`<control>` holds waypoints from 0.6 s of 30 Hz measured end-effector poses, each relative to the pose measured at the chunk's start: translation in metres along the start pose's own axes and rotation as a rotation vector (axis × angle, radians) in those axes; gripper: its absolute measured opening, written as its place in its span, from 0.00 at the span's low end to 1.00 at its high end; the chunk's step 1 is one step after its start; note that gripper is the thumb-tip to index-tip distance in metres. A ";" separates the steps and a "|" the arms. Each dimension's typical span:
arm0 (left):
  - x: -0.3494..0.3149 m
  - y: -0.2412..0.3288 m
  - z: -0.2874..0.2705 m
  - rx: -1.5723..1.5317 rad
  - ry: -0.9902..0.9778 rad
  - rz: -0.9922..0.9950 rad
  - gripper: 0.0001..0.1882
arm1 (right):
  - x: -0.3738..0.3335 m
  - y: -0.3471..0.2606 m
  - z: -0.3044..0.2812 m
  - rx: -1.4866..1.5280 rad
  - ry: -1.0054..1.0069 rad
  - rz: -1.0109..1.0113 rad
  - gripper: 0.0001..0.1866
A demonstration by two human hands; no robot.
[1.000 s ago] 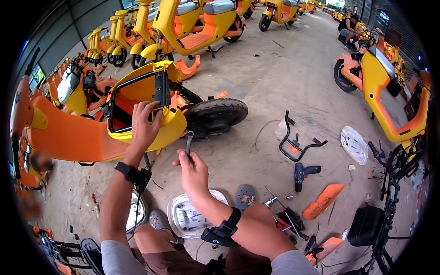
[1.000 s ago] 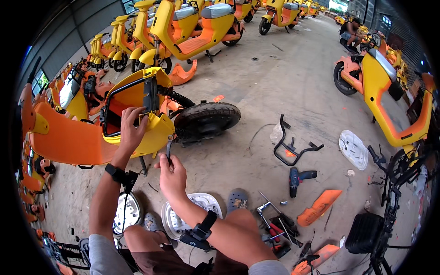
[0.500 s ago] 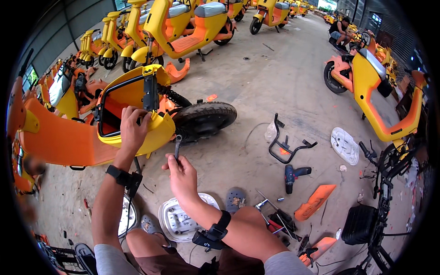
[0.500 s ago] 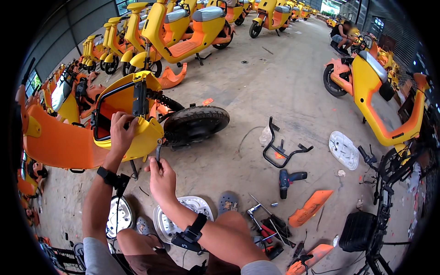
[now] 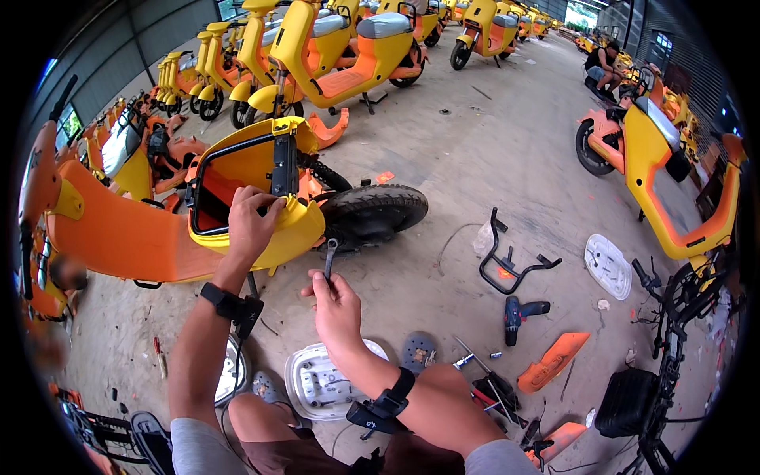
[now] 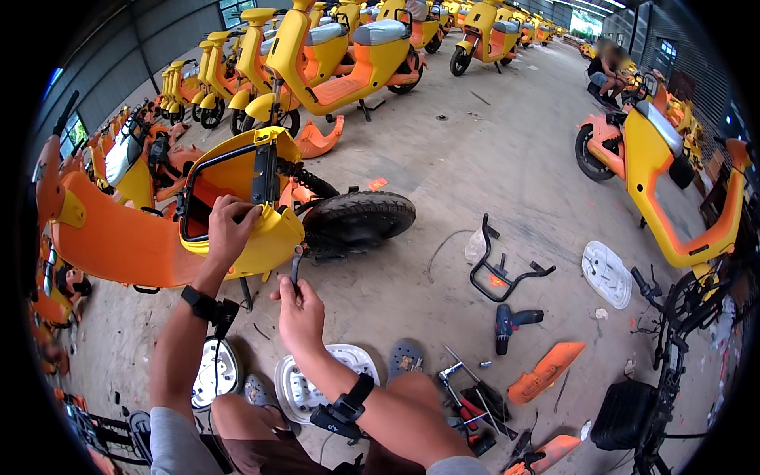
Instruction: The person removes a bolt using a wrench and then assembles a small plastic part with a washer by hand before inserting it into the scooter frame.
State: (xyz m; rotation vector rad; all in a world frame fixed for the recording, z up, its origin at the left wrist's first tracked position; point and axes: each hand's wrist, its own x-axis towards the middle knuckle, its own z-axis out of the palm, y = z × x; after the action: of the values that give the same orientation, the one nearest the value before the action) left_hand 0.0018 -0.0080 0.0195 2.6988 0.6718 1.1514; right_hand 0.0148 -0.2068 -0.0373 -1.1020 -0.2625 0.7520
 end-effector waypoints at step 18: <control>0.000 -0.010 -0.001 -0.123 -0.052 0.056 0.09 | -0.002 -0.002 0.002 -0.027 0.002 0.029 0.14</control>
State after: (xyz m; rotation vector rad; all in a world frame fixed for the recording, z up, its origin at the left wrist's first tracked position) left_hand -0.0023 0.0005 0.0175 2.6497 0.5029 1.0922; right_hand 0.0131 -0.2074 -0.0343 -1.1340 -0.2556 0.7748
